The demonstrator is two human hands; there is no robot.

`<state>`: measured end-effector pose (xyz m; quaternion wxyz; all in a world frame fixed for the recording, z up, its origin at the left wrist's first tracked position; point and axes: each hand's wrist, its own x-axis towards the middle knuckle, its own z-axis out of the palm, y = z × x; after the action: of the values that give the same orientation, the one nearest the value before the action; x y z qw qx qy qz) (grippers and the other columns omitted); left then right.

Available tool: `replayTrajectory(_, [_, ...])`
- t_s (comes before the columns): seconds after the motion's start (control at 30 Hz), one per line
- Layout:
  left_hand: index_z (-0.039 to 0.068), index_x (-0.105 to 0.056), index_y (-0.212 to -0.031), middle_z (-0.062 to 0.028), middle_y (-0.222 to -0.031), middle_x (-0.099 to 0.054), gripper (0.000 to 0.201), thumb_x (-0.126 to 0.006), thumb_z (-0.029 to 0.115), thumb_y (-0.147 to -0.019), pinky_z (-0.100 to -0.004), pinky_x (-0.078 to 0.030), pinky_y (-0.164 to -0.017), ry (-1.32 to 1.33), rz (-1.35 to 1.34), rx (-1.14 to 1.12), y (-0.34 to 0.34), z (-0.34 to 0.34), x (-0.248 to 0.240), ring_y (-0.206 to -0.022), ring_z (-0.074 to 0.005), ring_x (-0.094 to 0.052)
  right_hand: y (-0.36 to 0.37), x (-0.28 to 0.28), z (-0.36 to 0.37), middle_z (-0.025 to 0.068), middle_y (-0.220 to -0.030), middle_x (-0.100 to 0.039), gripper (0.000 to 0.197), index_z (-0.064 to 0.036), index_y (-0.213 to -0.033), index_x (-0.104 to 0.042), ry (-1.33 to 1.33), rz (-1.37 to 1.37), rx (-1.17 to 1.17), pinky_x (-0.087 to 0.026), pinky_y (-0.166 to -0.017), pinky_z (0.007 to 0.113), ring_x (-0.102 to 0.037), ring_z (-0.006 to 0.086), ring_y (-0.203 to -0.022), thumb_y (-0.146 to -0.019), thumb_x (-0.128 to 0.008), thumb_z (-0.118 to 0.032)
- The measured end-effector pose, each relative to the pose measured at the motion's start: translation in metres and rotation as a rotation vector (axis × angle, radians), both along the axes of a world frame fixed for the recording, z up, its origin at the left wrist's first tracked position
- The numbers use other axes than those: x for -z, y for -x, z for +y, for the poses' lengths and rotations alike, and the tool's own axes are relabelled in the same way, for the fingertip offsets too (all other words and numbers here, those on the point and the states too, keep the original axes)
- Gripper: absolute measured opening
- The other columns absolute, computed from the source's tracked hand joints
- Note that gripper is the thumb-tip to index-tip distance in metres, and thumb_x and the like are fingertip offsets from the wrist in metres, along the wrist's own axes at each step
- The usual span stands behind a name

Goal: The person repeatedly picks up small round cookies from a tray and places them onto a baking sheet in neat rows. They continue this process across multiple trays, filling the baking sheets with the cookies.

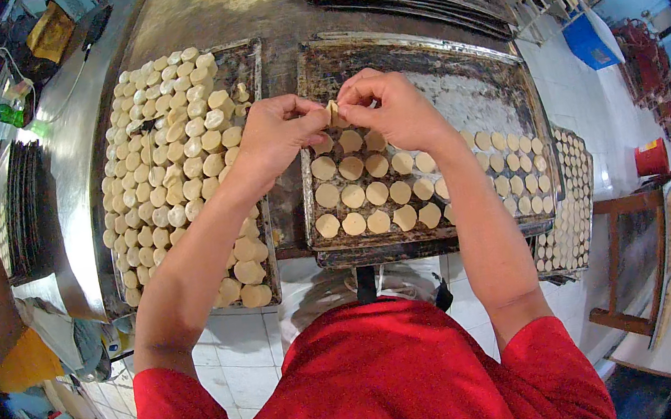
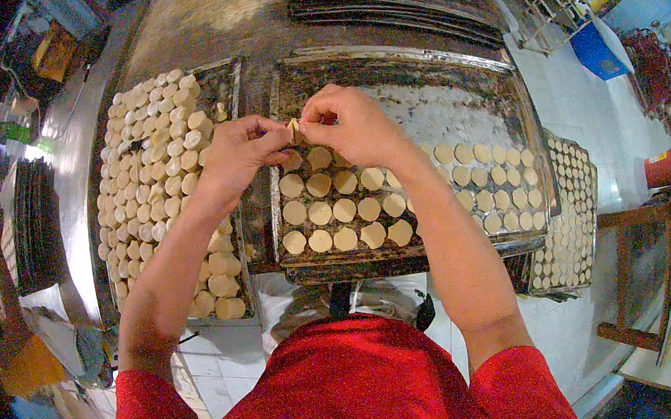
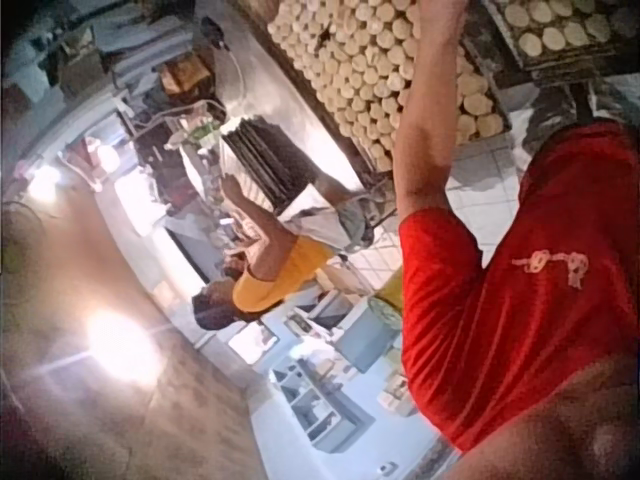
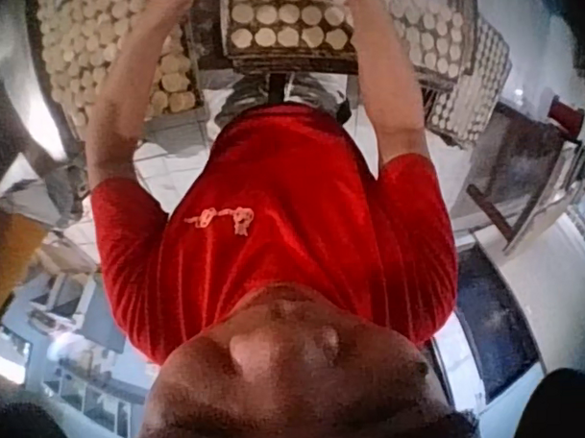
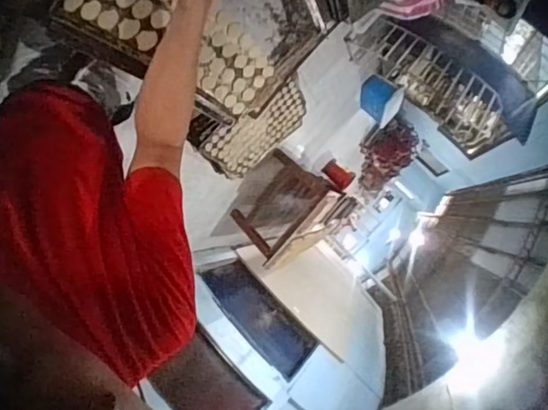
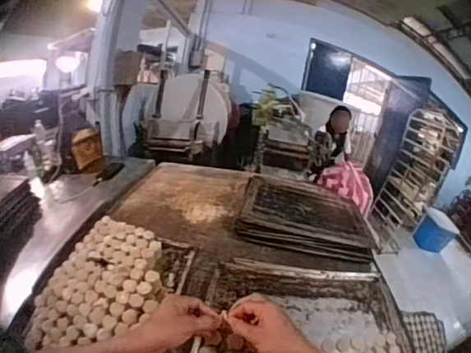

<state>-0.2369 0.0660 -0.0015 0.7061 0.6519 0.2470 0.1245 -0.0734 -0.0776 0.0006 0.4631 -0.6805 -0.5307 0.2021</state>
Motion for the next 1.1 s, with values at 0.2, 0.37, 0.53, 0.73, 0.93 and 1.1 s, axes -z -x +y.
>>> replayTrajectory(0.2, [-0.007,-0.073,-0.100,-0.0086,-0.092,-0.074,0.022,-0.075,0.014,-0.092,-0.0246,-0.057,-0.067,0.039,0.007,0.033,-0.003,-0.006,0.001,-0.073,-0.0126,-0.070,-0.001,-0.006,-0.008,0.0055,-0.103,-0.068,0.014,0.0007,-0.087,-0.072,0.111,0.006,0.009,-0.049,-0.081,0.029,-0.061,0.0129,-0.090,-0.092,-0.074,-0.012])
replayTrajectory(0.37, [-0.006,-0.073,-0.103,-0.0082,-0.093,-0.073,0.023,-0.073,0.016,-0.094,-0.0249,-0.058,-0.069,-0.057,0.047,0.054,-0.006,-0.003,0.002,-0.072,-0.0128,-0.069,0.001,0.000,-0.008,0.0076,-0.097,-0.067,0.015,-0.0003,-0.085,-0.072,0.038,0.040,0.027,-0.050,-0.081,0.032,-0.062,0.0170,-0.087,-0.090,-0.074,-0.014])
replayTrajectory(0.53, [-0.006,-0.072,-0.104,-0.0076,-0.095,-0.072,0.024,-0.072,0.017,-0.095,-0.0257,-0.060,-0.071,0.006,0.023,0.018,-0.004,-0.001,0.004,-0.076,-0.0122,-0.069,-0.015,0.012,-0.018,0.0080,-0.094,-0.064,0.012,0.0013,-0.084,-0.069,0.213,-0.108,0.135,-0.051,-0.078,0.033,-0.061,0.0167,-0.086,-0.089,-0.072,-0.009])
replayTrajectory(0.73, [-0.005,-0.072,-0.105,-0.0069,-0.096,-0.072,0.025,-0.071,0.019,-0.098,-0.0268,-0.060,-0.073,-0.007,0.033,0.042,-0.007,-0.003,-0.002,-0.085,-0.0118,-0.068,-0.028,0.026,-0.034,0.0105,-0.090,-0.063,0.015,0.0004,-0.083,-0.068,0.241,-0.330,0.262,-0.051,-0.075,0.035,-0.062,0.0216,-0.080,-0.087,-0.076,-0.012])
replayTrajectory(0.93, [-0.004,-0.073,-0.105,-0.0073,-0.097,-0.072,0.024,-0.069,0.019,-0.099,-0.0279,-0.061,-0.074,-0.004,0.042,0.101,-0.021,-0.013,-0.003,-0.086,-0.0122,-0.068,-0.007,-0.012,-0.028,0.0132,-0.092,-0.064,0.018,-0.0023,-0.084,-0.072,0.214,0.084,0.182,-0.053,-0.080,0.041,-0.065,0.0316,-0.085,-0.084,-0.078,-0.019])
replayTrajectory(1.1, [-0.005,-0.072,-0.107,-0.0088,-0.098,-0.072,0.024,-0.069,0.018,-0.099,-0.0280,-0.062,-0.073,0.006,-0.005,0.146,-0.034,-0.022,-0.001,-0.088,-0.0129,-0.069,-0.032,0.010,-0.043,0.0062,-0.093,-0.064,0.019,-0.0010,-0.090,-0.071,0.175,-0.172,0.148,-0.050,-0.073,0.031,-0.060,0.0140,-0.079,-0.089,-0.079,-0.018])
